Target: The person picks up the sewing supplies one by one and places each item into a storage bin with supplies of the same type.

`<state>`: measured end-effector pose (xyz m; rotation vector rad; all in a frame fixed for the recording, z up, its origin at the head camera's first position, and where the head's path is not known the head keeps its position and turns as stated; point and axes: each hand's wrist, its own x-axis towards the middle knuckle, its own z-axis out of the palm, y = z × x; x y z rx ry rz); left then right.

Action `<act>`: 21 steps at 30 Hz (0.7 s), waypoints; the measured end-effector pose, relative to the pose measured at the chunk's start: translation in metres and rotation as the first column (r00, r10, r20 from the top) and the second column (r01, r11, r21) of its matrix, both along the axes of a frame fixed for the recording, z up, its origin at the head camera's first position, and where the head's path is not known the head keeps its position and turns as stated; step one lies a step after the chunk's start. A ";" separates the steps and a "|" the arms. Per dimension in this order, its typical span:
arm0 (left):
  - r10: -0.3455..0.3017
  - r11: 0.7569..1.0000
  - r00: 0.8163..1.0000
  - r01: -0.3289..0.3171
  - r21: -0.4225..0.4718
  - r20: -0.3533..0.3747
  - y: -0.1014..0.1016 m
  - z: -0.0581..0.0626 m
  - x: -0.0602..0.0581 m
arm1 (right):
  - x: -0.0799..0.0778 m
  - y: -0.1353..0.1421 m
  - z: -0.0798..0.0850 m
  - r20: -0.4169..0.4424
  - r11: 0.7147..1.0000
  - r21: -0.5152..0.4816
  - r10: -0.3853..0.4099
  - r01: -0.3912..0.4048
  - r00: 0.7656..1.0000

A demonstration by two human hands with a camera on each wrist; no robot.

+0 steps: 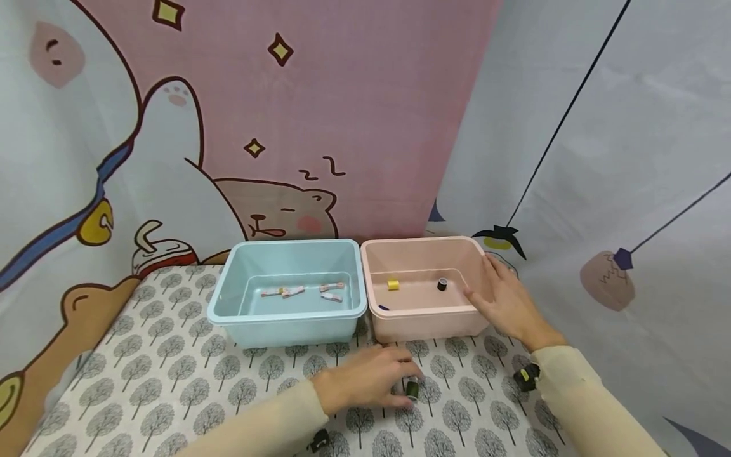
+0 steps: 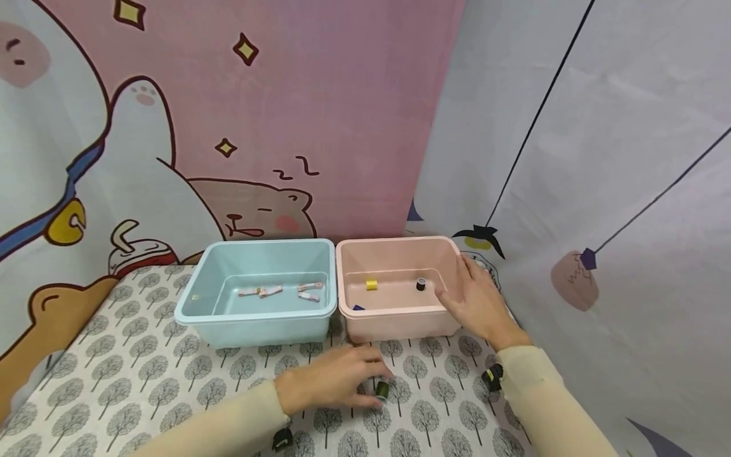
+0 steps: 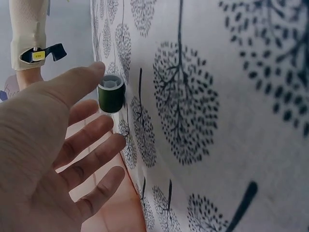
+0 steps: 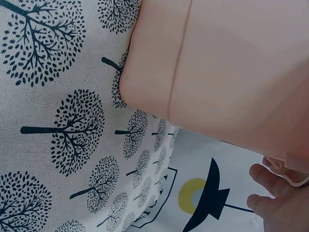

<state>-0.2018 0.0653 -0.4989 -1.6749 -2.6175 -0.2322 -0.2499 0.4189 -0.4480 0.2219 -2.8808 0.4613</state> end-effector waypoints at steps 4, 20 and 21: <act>-0.014 1.000 1.000 0.014 -0.002 0.021 0.003 -0.002 0.001 | -0.001 0.001 0.000 0.001 1.000 0.010 -0.003 0.003 1.000; -0.019 0.999 1.000 0.019 0.029 -0.010 0.006 -0.012 0.000 | 0.000 0.000 -0.002 -0.011 1.000 -0.001 0.002 -0.002 1.000; -0.020 0.999 1.000 0.020 0.031 -0.014 0.006 -0.012 0.000 | -0.001 -0.001 -0.002 -0.012 1.000 -0.003 0.001 -0.001 1.000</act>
